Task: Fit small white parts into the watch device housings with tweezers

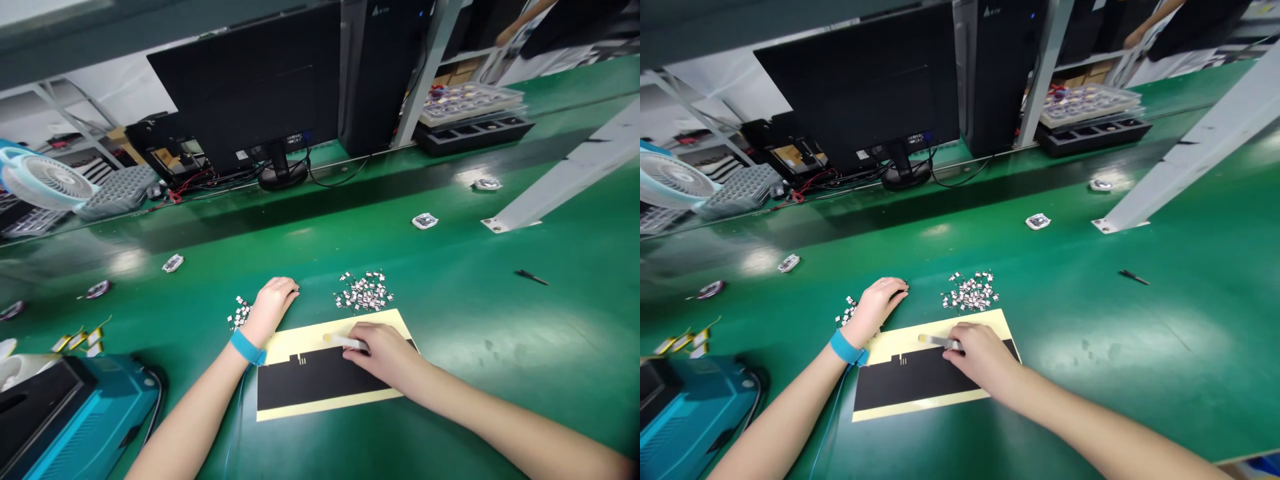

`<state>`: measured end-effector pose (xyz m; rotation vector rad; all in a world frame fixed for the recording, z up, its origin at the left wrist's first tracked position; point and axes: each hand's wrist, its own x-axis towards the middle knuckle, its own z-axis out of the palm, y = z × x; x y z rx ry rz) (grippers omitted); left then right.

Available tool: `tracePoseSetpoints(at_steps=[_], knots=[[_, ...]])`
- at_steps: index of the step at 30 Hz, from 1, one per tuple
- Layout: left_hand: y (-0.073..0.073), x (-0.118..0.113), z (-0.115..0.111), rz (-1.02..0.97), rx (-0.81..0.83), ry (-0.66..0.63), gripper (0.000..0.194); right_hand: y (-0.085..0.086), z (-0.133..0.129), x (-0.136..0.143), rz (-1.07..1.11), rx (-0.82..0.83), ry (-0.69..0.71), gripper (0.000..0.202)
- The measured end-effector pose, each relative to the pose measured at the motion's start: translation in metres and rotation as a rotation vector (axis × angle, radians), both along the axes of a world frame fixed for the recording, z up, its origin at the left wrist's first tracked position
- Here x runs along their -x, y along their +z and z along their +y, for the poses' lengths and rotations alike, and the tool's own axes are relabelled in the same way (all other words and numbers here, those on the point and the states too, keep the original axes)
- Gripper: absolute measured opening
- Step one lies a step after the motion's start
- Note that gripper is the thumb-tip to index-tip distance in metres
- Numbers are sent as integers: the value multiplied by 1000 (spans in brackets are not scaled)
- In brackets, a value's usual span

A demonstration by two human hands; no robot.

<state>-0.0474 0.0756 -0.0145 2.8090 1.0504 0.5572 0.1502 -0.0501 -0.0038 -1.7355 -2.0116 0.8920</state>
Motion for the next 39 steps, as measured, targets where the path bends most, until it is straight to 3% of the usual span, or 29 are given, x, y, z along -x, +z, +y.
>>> tracePoseSetpoints(at_steps=[4,9,12,18,24,39], knots=[[4,-4,-6,-101,115,12,11,-2,7,-6,206,41,-86,10],[12,-27,-36,-568,571,61,10,-4,14,-14,534,100,-196,20],[9,-39,-56,-701,741,28,11,-5,15,-14,668,119,-253,24],[-2,-43,-71,-669,618,30,12,-7,12,-4,842,144,-318,26],[-3,-41,-79,-622,508,12,25,-8,11,1,868,123,-320,20],[-3,-42,-81,-629,500,-27,38,-8,11,4,802,116,-364,19]])
